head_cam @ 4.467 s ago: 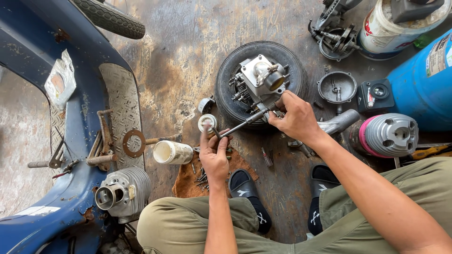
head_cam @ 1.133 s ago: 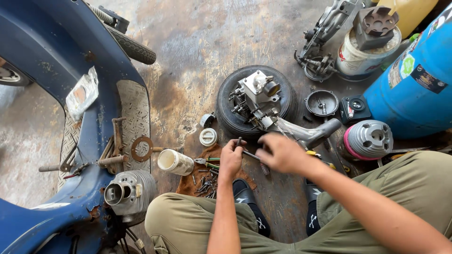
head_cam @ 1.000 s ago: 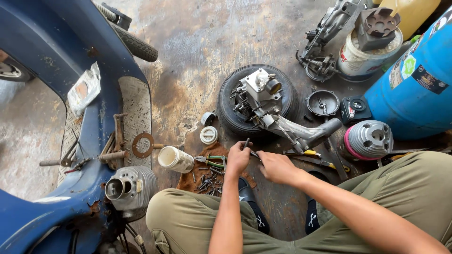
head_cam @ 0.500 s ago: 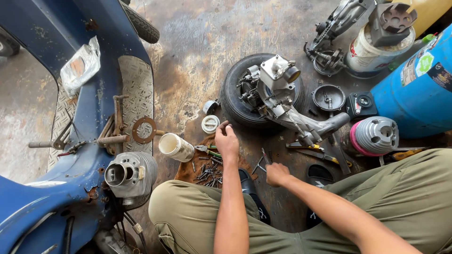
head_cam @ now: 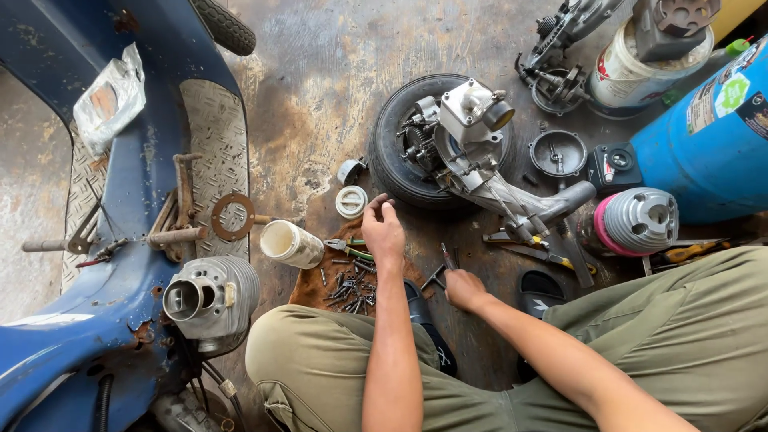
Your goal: Assembling and inspecting components of a motorcycle engine, focusing on the cylinder and intake assembly.
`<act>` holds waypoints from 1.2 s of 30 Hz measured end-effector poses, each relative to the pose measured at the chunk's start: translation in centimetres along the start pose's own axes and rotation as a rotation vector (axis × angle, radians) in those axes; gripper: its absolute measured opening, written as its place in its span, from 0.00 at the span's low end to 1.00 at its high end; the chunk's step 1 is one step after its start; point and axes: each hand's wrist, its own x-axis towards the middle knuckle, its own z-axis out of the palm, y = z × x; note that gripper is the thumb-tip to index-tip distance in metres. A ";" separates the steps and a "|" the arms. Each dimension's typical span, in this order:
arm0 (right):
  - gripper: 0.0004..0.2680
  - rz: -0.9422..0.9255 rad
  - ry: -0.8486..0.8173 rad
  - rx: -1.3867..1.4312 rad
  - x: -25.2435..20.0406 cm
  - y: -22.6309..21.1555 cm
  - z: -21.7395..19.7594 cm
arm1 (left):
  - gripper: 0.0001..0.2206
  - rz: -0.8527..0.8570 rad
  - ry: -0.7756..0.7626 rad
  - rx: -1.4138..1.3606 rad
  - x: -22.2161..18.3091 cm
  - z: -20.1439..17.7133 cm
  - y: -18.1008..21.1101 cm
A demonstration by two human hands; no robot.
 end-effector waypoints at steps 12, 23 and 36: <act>0.12 -0.203 0.015 0.104 -9.2 -10.5 -20.9 | 0.11 -0.011 -0.081 -0.067 0.0 0.7 0.6; 0.10 -0.189 0.231 0.326 -15.4 -6.0 -33.4 | 0.11 -0.016 -0.084 -0.111 -0.3 0.2 0.8; 0.05 -0.154 0.556 0.627 -16.2 -5.2 -35.2 | 0.12 -0.002 -0.291 0.100 -1.6 1.3 1.4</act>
